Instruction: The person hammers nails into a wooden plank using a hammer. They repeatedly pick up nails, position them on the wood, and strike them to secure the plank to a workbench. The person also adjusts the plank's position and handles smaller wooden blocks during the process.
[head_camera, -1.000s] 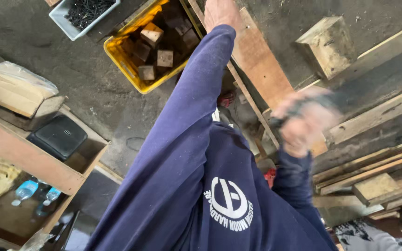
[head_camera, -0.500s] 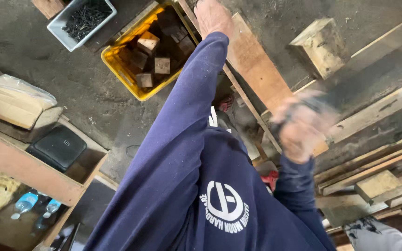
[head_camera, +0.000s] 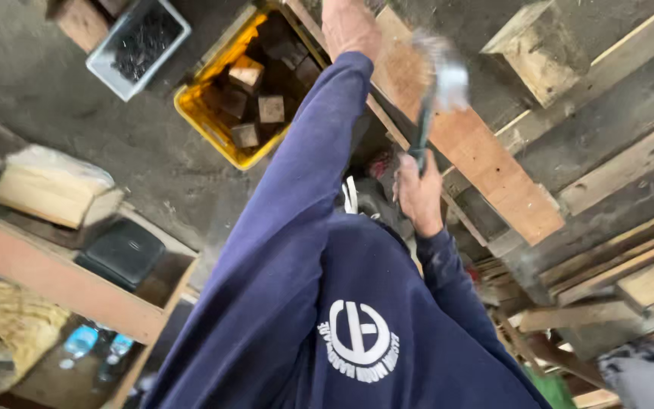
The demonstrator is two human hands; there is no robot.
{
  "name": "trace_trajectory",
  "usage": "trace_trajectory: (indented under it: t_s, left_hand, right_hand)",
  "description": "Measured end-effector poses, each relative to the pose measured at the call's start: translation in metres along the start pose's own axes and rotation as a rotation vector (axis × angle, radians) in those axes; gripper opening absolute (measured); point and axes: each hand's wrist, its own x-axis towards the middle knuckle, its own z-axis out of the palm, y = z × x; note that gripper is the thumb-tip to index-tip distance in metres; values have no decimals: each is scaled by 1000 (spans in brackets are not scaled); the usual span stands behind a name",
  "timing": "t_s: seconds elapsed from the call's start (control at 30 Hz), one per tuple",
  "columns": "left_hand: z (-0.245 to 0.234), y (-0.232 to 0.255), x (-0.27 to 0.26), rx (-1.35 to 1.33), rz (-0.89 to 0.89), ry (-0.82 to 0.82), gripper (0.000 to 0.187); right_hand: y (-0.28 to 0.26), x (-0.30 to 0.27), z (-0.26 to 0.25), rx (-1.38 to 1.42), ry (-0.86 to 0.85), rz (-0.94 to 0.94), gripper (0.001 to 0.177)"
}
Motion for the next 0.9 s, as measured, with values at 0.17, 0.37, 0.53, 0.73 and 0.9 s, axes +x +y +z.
trace_trajectory:
  t_s: [0.17,0.37,0.53,0.73,0.9]
  left_hand:
    - [-50,15,-2,-283,160,-28,9]
    - [-103,58,-40,-720,238,-561,14]
    - [-149,51,-6,-140,862,-520,33]
    - [-158,36,20,374,1253,-393,18]
    - [-141,45,-24,-201,770,-852,13]
  right_hand:
    - [5,-10,7,57,-84,62,35]
    - [41,-46,-11,185,46,-127,32]
    - [61,-40,-6,147,155,-9,29]
    - [65,-44,-3,233,145,101,27]
    - [72,-62,16,351,162,26,26]
